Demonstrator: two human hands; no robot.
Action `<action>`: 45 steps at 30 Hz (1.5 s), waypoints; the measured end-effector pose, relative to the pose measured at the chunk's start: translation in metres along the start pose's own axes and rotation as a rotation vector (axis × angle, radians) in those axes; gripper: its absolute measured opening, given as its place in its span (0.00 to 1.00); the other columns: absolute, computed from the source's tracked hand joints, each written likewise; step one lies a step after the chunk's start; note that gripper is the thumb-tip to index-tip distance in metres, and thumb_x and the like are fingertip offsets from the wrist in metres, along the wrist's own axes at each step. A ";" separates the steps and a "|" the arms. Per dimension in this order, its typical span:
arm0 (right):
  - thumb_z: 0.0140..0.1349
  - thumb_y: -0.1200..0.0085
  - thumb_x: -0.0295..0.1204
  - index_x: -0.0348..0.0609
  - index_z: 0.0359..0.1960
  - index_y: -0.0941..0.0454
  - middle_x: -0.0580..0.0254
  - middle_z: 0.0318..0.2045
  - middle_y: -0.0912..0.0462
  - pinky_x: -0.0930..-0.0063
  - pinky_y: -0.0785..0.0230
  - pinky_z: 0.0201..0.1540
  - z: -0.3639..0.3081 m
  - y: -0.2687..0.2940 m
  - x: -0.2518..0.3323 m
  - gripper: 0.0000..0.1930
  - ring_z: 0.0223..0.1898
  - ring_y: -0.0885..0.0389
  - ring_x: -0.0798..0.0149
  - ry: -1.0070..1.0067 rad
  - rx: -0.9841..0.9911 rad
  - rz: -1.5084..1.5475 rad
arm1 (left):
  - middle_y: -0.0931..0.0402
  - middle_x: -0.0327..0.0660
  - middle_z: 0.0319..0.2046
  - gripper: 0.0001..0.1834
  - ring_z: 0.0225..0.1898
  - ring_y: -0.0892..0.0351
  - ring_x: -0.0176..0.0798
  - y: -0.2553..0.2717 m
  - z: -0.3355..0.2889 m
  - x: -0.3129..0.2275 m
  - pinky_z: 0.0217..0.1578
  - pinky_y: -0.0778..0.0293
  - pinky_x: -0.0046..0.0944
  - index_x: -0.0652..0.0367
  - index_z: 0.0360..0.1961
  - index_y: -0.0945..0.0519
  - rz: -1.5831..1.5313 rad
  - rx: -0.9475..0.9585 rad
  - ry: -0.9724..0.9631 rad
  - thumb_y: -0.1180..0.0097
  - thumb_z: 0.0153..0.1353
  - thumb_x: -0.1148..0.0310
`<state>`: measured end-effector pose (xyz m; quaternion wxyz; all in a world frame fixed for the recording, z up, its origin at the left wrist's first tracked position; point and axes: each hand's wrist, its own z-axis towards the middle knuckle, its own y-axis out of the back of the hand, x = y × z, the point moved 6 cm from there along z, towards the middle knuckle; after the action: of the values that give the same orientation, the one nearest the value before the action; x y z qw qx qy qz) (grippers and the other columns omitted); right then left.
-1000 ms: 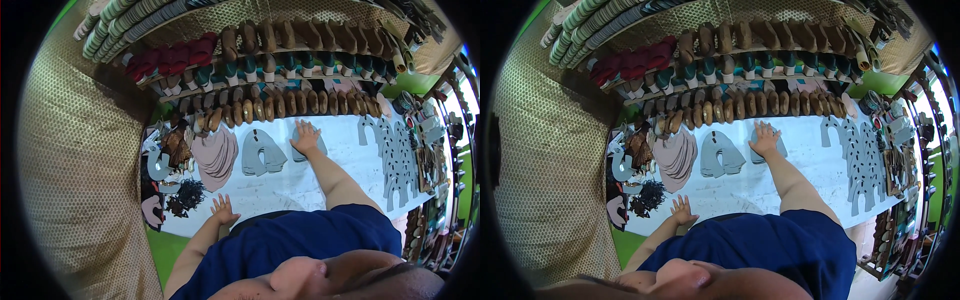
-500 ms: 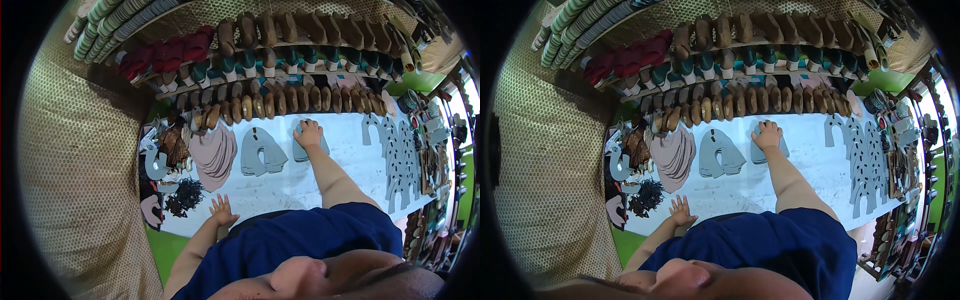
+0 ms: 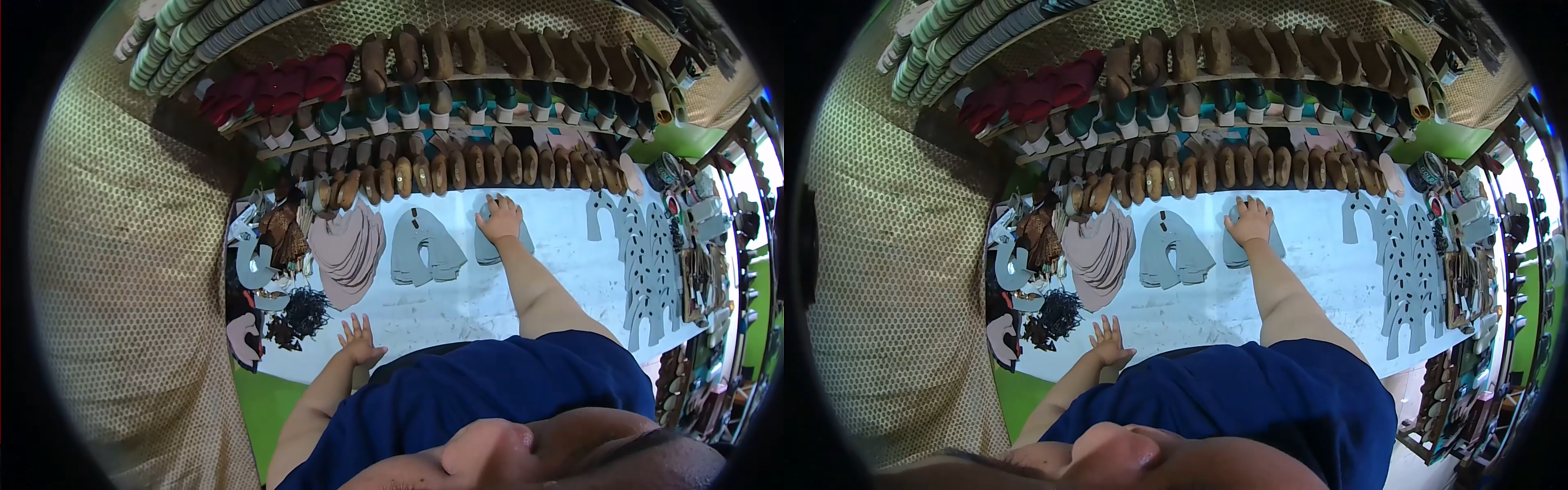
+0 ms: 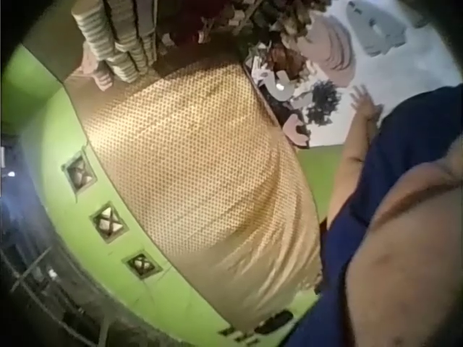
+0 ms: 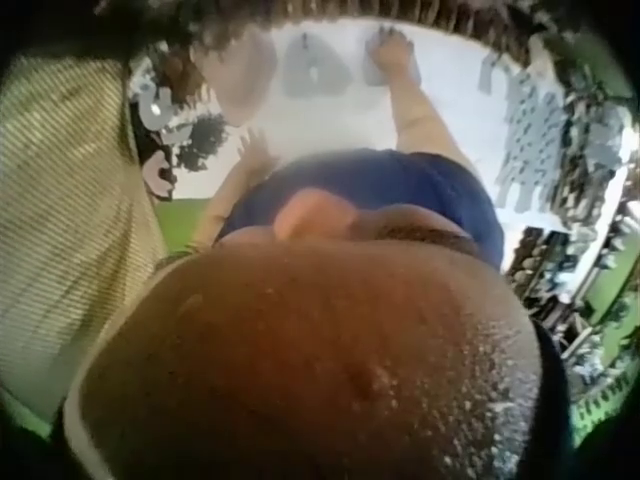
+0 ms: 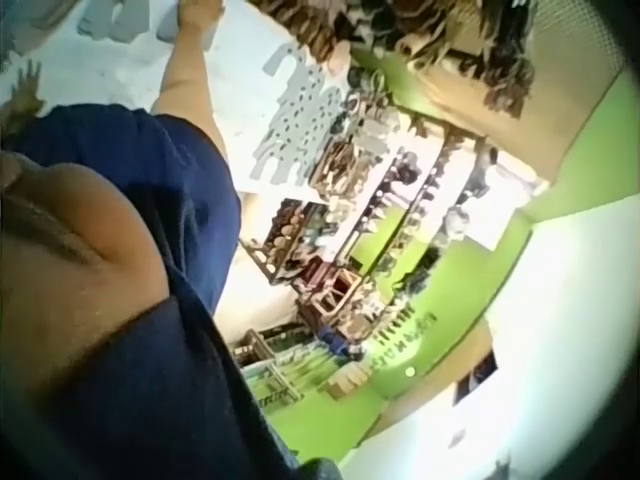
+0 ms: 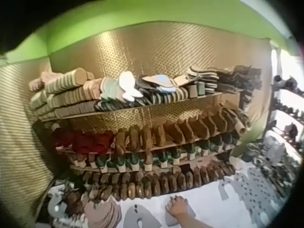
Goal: Sort and organize shoe upper components on a workbench.
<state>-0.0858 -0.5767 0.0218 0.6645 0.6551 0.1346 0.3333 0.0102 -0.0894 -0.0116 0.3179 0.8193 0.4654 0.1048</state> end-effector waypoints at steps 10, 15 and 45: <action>0.64 0.54 0.56 0.60 0.67 0.34 0.67 0.73 0.44 0.24 0.65 0.66 0.009 0.008 0.061 0.32 0.73 0.49 0.52 -0.015 0.352 -0.104 | 0.89 0.58 0.72 0.70 0.71 0.92 0.70 0.000 -0.001 0.001 0.64 0.76 0.74 0.53 0.73 0.76 -0.014 -0.022 0.006 0.37 0.49 0.36; 0.64 0.50 0.45 0.62 0.65 0.32 0.64 0.70 0.39 0.22 0.67 0.66 -0.022 -0.014 0.144 0.26 0.73 0.49 0.49 0.366 0.352 0.133 | 0.89 0.57 0.72 0.70 0.71 0.91 0.70 -0.004 0.002 0.004 0.65 0.76 0.74 0.51 0.73 0.77 -0.015 -0.047 0.000 0.37 0.48 0.36; 0.52 0.37 0.30 0.51 0.40 0.15 0.61 0.34 0.14 0.68 0.28 0.43 -0.201 0.082 0.243 0.12 0.36 0.18 0.64 0.853 1.204 -0.088 | 0.76 0.53 0.75 0.60 0.75 0.81 0.63 -0.002 -0.020 0.012 0.68 0.74 0.69 0.56 0.75 0.63 -0.187 -0.332 -0.195 0.37 0.52 0.47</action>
<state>-0.0510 -0.2757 0.1424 0.0927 0.7138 0.5671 0.4004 0.0061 -0.0701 0.0017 0.5002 0.7153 0.4829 0.0703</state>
